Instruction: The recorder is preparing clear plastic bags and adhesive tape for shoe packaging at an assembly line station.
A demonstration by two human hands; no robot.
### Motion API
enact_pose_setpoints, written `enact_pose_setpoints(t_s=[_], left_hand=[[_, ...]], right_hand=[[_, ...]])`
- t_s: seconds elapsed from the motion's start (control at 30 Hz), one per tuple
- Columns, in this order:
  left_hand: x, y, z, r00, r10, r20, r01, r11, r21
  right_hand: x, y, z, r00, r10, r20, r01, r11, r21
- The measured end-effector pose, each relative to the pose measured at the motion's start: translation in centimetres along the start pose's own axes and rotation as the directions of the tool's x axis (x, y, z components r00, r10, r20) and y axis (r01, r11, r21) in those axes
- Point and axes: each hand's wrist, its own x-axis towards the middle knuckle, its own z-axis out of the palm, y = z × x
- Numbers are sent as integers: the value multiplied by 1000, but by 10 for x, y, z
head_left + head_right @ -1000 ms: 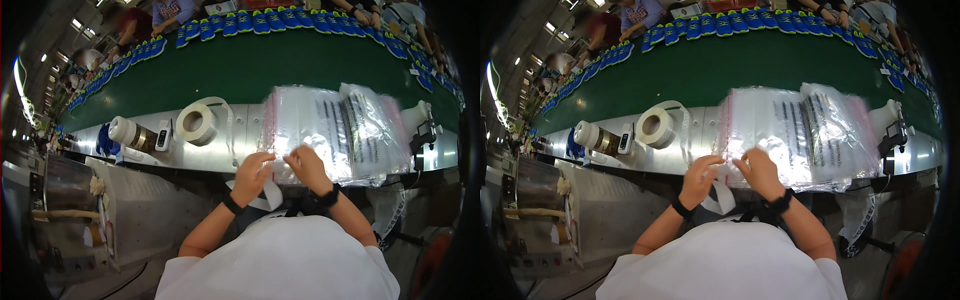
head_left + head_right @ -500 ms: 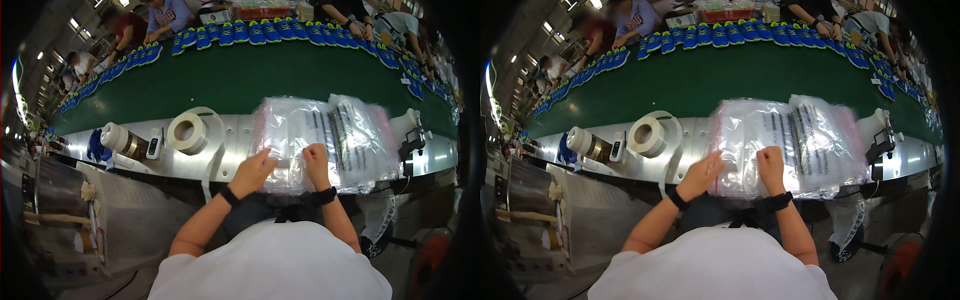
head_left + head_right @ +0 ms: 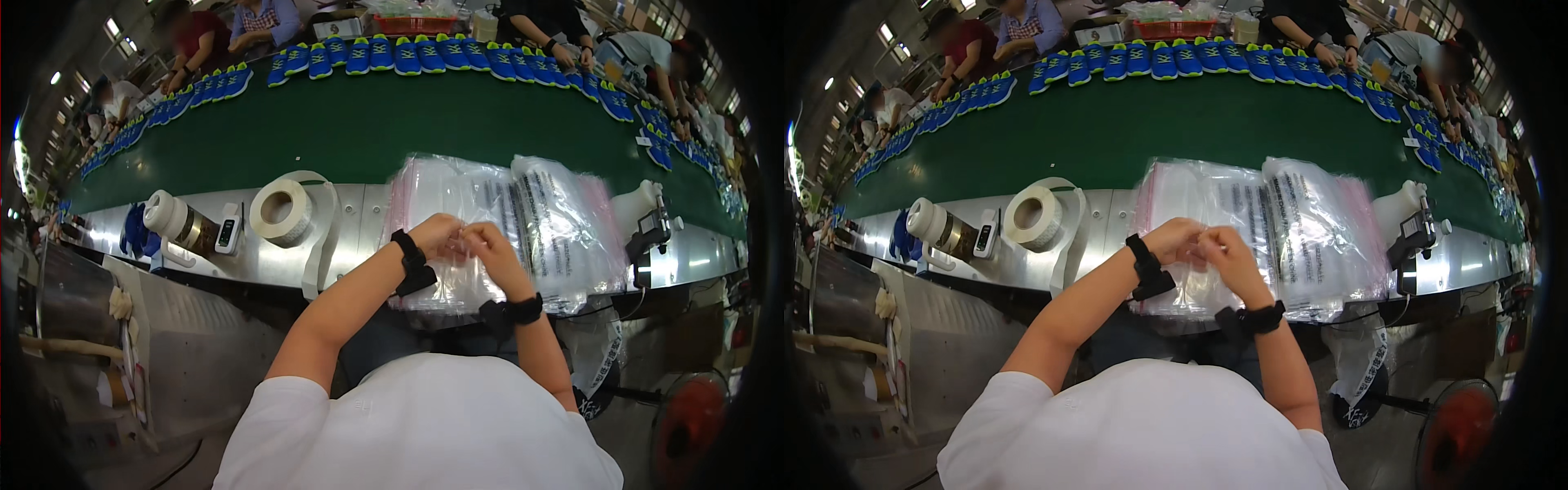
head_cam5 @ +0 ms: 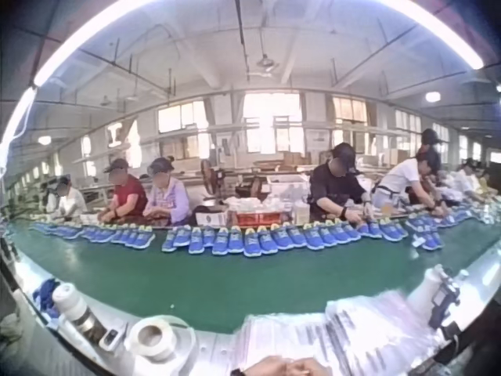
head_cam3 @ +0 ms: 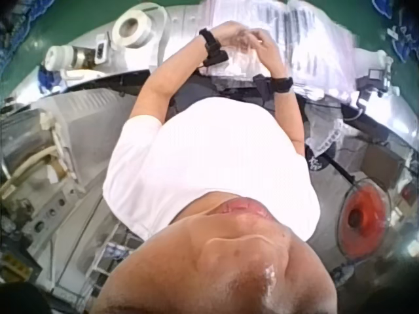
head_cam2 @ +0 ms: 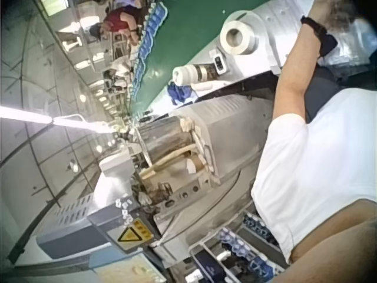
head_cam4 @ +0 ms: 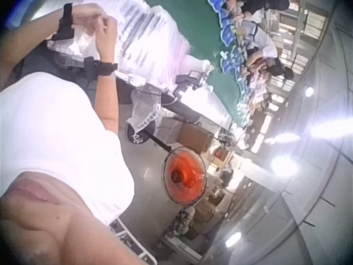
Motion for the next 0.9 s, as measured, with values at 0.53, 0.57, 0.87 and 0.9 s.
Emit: enact_pose_setpoints(t_s=[0.53,0.57,0.87,0.9], left_hand=[[-218,-157,-65,89,245,-965,-288,934,210],[-210,-173,-70,77,323,-943,-222,928,299],[-177,-187,-88,-75,533,-843,226,833,506],[-182,-183,-83,-20,472,-881,286,847,448]], right_hand=[[-34,52,-166,548,35,-836,-80,997,-10],[-58,71,-195,448,-51,-892,-168,976,-140],[-158,115,-230,445,-199,-873,-573,687,-448],[-153,91,-216,497,-196,-845,-557,675,-484]])
